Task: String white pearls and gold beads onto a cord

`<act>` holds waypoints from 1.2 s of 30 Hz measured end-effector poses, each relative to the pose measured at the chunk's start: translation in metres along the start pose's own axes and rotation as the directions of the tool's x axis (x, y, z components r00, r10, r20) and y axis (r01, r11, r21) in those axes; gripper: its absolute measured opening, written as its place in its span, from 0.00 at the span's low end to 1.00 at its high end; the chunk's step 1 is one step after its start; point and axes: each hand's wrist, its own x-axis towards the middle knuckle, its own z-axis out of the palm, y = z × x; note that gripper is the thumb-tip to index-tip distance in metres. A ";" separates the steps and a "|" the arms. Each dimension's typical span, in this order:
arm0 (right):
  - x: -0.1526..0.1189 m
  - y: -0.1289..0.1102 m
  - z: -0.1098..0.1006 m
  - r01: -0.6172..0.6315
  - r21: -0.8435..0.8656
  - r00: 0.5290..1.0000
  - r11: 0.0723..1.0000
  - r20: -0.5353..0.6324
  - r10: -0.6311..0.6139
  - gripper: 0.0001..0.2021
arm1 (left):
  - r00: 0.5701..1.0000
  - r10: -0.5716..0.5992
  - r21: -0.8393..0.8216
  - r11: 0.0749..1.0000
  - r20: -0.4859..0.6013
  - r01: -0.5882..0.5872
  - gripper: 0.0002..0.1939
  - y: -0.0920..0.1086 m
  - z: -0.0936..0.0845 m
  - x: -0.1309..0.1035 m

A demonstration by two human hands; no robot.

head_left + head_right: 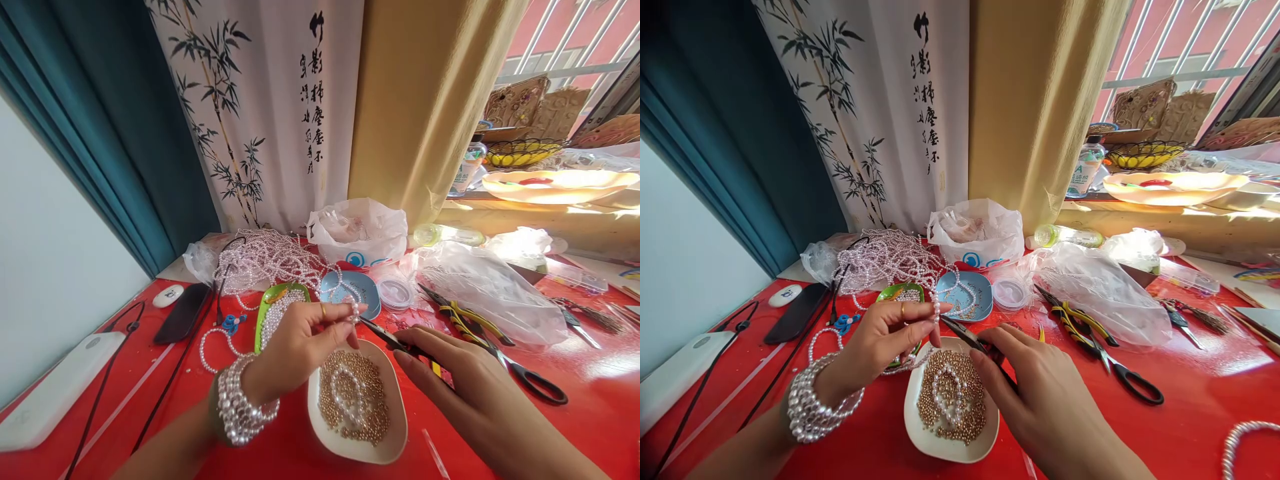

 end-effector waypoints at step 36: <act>0.013 0.021 -0.003 0.119 -0.095 0.993 0.988 0.025 -0.117 0.13 | 0.993 -0.115 -0.092 0.989 -0.020 0.113 0.12 -0.002 -0.004 0.006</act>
